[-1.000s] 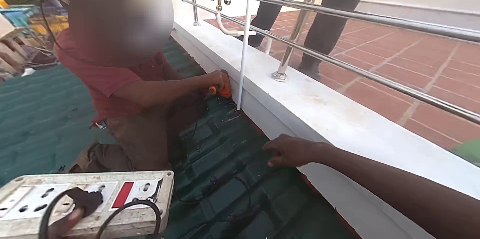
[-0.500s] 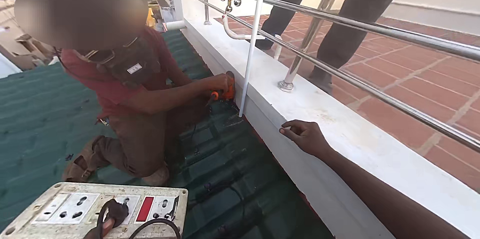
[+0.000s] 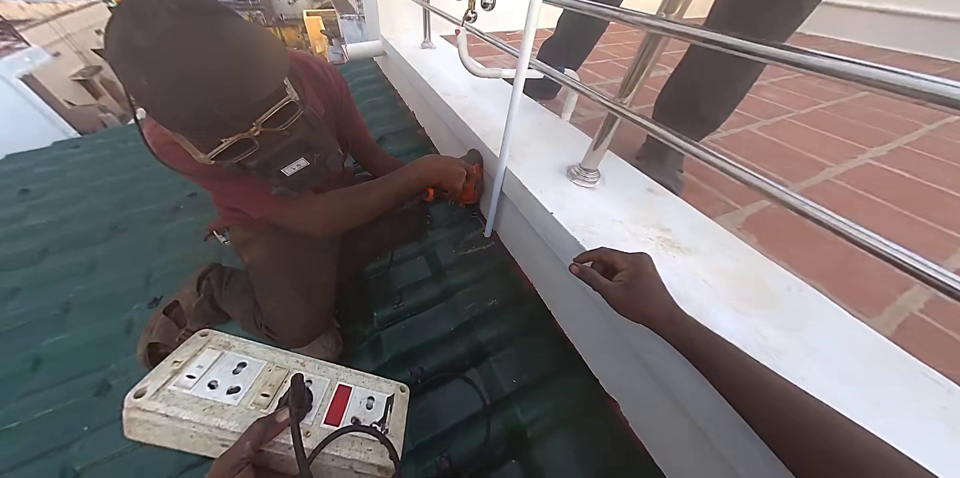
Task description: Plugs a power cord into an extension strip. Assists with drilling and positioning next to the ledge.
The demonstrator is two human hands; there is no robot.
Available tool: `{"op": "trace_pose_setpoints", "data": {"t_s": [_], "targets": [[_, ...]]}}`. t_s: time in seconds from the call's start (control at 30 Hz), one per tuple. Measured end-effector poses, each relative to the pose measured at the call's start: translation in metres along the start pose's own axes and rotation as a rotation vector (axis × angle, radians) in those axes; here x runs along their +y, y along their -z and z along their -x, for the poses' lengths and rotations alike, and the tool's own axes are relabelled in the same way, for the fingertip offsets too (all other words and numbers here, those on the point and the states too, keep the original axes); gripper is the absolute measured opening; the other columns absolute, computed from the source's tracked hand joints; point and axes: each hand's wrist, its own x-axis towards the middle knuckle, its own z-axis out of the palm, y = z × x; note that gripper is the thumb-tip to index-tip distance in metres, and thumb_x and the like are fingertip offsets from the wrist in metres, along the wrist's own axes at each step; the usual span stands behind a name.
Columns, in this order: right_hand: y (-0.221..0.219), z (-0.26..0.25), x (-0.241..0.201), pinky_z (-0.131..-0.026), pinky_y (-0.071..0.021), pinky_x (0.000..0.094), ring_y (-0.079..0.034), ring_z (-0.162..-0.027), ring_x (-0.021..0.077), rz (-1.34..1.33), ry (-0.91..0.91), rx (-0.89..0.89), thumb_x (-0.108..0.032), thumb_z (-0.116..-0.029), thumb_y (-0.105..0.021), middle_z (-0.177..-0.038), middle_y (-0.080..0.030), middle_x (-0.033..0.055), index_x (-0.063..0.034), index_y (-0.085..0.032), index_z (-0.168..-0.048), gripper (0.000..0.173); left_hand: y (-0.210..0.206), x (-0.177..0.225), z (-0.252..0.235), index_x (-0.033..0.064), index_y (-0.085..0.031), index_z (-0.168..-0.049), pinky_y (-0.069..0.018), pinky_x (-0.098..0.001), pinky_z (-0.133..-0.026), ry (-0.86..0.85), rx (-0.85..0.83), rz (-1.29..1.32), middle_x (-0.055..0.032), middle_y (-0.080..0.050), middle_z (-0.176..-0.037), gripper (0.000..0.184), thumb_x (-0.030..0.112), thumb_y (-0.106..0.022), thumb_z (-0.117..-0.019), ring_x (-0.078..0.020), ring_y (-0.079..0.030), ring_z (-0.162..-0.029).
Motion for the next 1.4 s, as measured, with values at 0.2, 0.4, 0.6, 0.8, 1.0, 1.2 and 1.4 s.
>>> {"op": "trace_pose_setpoints", "data": {"t_s": [0.2,0.4,0.6,0.8,1.0,1.2,1.4], "targets": [[0.001,-0.003,-0.001,-0.046,-0.0374,0.0178,-0.045,-0.046,-0.0036,-0.024,-0.050,0.010,-0.031,-0.0934,-0.070,-0.056,-0.055,-0.0125,-0.0137,-0.076,-0.096,0.018,0.005,0.004,0.001,0.0079,-0.064,-0.090,-0.0637,-0.0348,-0.076,-0.010,0.001,0.011,-0.0052,-0.074,-0.084,0.018,0.002,-0.048,-0.0971,-0.0137,-0.073,-0.080],[0.002,-0.004,-0.003,-0.045,-0.0372,0.0183,-0.044,-0.046,-0.0029,-0.039,-0.065,0.013,-0.027,-0.0934,-0.072,-0.055,-0.054,-0.0116,-0.0133,-0.076,-0.094,0.014,0.008,0.006,0.000,0.0080,-0.064,-0.089,-0.0637,-0.0340,-0.075,-0.012,-0.029,0.009,-0.0055,-0.075,-0.084,0.019,0.002,-0.047,-0.0973,-0.0135,-0.074,-0.079],[0.001,-0.004,-0.002,-0.046,-0.0378,0.0186,-0.044,-0.046,-0.0025,-0.017,-0.050,0.014,-0.027,-0.0935,-0.071,-0.054,-0.053,-0.0117,-0.0132,-0.077,-0.094,0.015,0.013,0.006,0.001,0.0083,-0.064,-0.088,-0.0633,-0.0340,-0.077,-0.027,-0.060,0.008,-0.0048,-0.075,-0.084,0.019,0.002,-0.048,-0.0965,-0.0127,-0.073,-0.081],[0.000,-0.003,-0.007,-0.046,-0.0375,0.0178,-0.044,-0.046,-0.0037,0.008,-0.019,0.014,-0.028,-0.0928,-0.071,-0.054,-0.053,-0.0113,-0.0106,-0.076,-0.094,0.018,-0.033,0.037,0.045,0.0061,-0.050,-0.091,-0.0621,-0.0280,-0.065,0.053,0.090,0.018,-0.0045,-0.064,-0.074,0.018,-0.006,-0.042,-0.1013,-0.0111,-0.069,-0.070],[0.000,-0.002,-0.006,-0.047,-0.0383,0.0187,-0.044,-0.046,-0.0028,0.015,-0.034,0.012,-0.028,-0.0932,-0.072,-0.055,-0.053,-0.0103,-0.0100,-0.076,-0.095,0.018,-0.001,0.025,0.026,0.0041,-0.059,-0.093,-0.0633,-0.0324,-0.070,0.018,-0.019,0.082,-0.0067,-0.072,-0.081,0.019,-0.003,-0.042,-0.0992,-0.0142,-0.073,-0.076],[0.000,-0.002,-0.005,-0.047,-0.0383,0.0194,-0.044,-0.046,-0.0026,0.034,-0.040,0.009,-0.028,-0.0935,-0.072,-0.055,-0.053,-0.0109,-0.0106,-0.076,-0.095,0.019,0.012,0.019,0.017,0.0062,-0.062,-0.091,-0.0635,-0.0338,-0.075,-0.019,-0.076,0.047,-0.0059,-0.074,-0.084,0.020,-0.001,-0.045,-0.0979,-0.0141,-0.073,-0.080],[0.000,-0.004,-0.005,-0.046,-0.0362,0.0164,-0.043,-0.046,-0.0050,0.041,-0.027,0.013,-0.031,-0.0933,-0.069,-0.054,-0.052,-0.0124,-0.0107,-0.076,-0.095,0.022,-0.042,0.049,0.055,0.0059,-0.049,-0.088,-0.0601,-0.0241,-0.062,0.078,0.164,-0.003,-0.0041,-0.063,-0.071,0.020,-0.008,-0.043,-0.1008,-0.0092,-0.068,-0.066]]}}
